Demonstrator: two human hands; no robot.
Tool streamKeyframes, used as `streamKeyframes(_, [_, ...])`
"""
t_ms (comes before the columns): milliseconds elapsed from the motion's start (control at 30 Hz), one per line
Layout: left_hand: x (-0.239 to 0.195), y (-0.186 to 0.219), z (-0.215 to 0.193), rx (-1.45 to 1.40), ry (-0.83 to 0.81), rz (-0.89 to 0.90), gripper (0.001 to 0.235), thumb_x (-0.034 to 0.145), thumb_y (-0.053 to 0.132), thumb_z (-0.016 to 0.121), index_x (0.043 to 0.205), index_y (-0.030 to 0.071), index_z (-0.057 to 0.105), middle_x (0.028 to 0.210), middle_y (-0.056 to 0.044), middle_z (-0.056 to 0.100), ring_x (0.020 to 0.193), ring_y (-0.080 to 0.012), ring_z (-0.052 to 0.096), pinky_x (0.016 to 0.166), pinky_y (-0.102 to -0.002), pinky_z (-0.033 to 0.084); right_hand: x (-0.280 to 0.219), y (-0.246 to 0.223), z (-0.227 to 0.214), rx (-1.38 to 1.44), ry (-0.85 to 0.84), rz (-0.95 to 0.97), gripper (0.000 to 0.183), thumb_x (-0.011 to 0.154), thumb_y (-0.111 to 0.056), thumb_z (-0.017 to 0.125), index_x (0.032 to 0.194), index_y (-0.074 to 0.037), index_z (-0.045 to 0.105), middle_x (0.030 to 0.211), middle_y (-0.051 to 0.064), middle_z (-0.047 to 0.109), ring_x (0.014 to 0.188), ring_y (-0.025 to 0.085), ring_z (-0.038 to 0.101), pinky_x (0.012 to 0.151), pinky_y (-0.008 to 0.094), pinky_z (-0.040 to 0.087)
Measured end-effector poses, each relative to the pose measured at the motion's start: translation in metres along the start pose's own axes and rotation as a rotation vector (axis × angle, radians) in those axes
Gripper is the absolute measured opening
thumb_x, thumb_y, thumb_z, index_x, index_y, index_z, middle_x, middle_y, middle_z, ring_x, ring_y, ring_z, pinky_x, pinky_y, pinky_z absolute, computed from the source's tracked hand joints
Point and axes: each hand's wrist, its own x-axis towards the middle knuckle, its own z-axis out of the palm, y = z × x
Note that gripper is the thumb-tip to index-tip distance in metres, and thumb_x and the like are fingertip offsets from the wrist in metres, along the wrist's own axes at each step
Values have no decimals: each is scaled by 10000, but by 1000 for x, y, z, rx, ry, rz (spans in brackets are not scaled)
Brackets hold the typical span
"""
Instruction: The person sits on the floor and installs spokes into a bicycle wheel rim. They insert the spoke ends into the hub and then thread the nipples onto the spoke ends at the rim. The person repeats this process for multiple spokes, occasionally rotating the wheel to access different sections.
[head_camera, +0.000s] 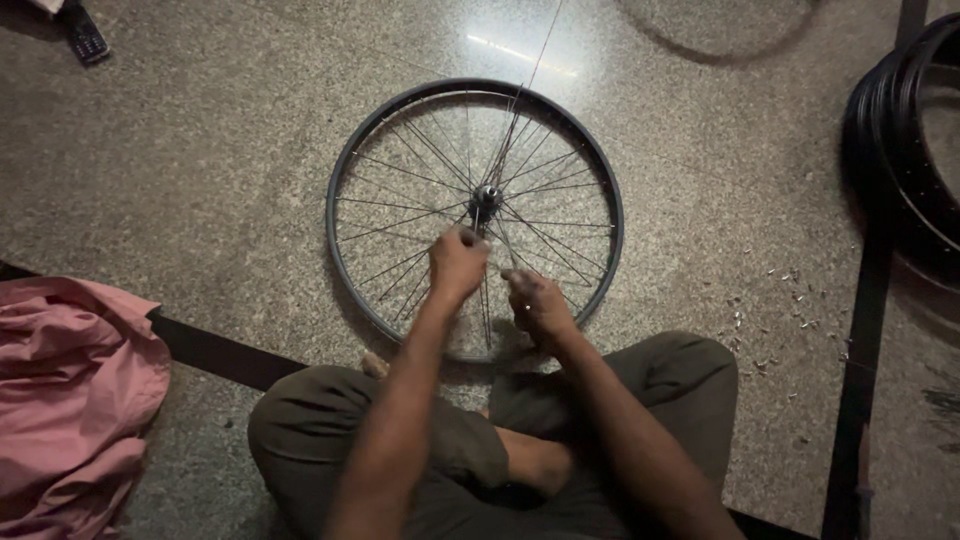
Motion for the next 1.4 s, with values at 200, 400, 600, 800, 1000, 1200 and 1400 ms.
streamKeyframes(200, [-4, 8, 5, 267, 206, 97, 754, 775, 225, 858, 1388, 29, 466, 1332, -251, 508, 1103, -425, 616, 870, -485, 540, -7, -18, -2, 469, -2, 201, 492, 1017, -466, 520, 1214, -28, 629, 677, -3, 499, 474, 75, 362, 410, 236, 294])
streamKeyframes(400, [12, -13, 22, 270, 161, 114, 704, 833, 233, 790, 1424, 36, 461, 1305, -256, 554, 1074, -438, 642, 842, -482, 564, -21, -18, 2, 167, 0, 204, 356, 961, -301, 658, 1220, -58, 674, 740, -6, 546, 511, 73, 407, 437, 242, 307])
streamKeyframes(600, [26, -26, 23, 186, 153, 78, 427, 743, 201, 755, 1128, 46, 652, 1036, -200, 736, 992, -400, 706, 877, -474, 560, -11, -2, -5, 115, -13, 150, 320, 963, -284, 685, 1173, -43, 695, 697, -22, 521, 451, 61, 363, 404, 252, 268])
streamKeyframes(800, [29, -9, 22, 241, 163, -24, 350, 753, 223, 752, 1054, 52, 694, 1039, -202, 742, 1012, -391, 710, 886, -474, 560, -9, -4, -5, 193, -20, 124, 327, 956, -261, 693, 1187, -30, 688, 667, -35, 473, 442, 50, 337, 397, 244, 252])
streamKeyframes(1000, [23, 12, 29, 447, 145, -57, 419, 824, 208, 669, 1161, -28, 591, 1076, -277, 708, 1006, -450, 699, 888, -506, 561, -18, -16, 2, 215, -58, 76, 318, 968, -246, 678, 1191, -20, 684, 691, -50, 501, 470, 44, 357, 413, 234, 260])
streamKeyframes(1200, [29, 9, 13, 474, 137, -34, 377, 831, 211, 678, 1115, -33, 629, 1103, -287, 700, 1025, -452, 701, 884, -501, 572, -3, -8, -10, 241, -43, 95, 296, 971, -240, 679, 1181, -32, 709, 661, -40, 479, 470, 51, 372, 417, 236, 274])
streamKeyframes(1400, [32, 9, -17, 554, 30, -4, 445, 890, 404, 676, 1051, -9, 701, 1081, -297, 699, 1043, -457, 683, 885, -507, 554, 19, 24, -12, 125, 101, 70, 270, 960, -224, 679, 1140, -26, 722, 683, -19, 554, 471, 73, 412, 425, 255, 313])
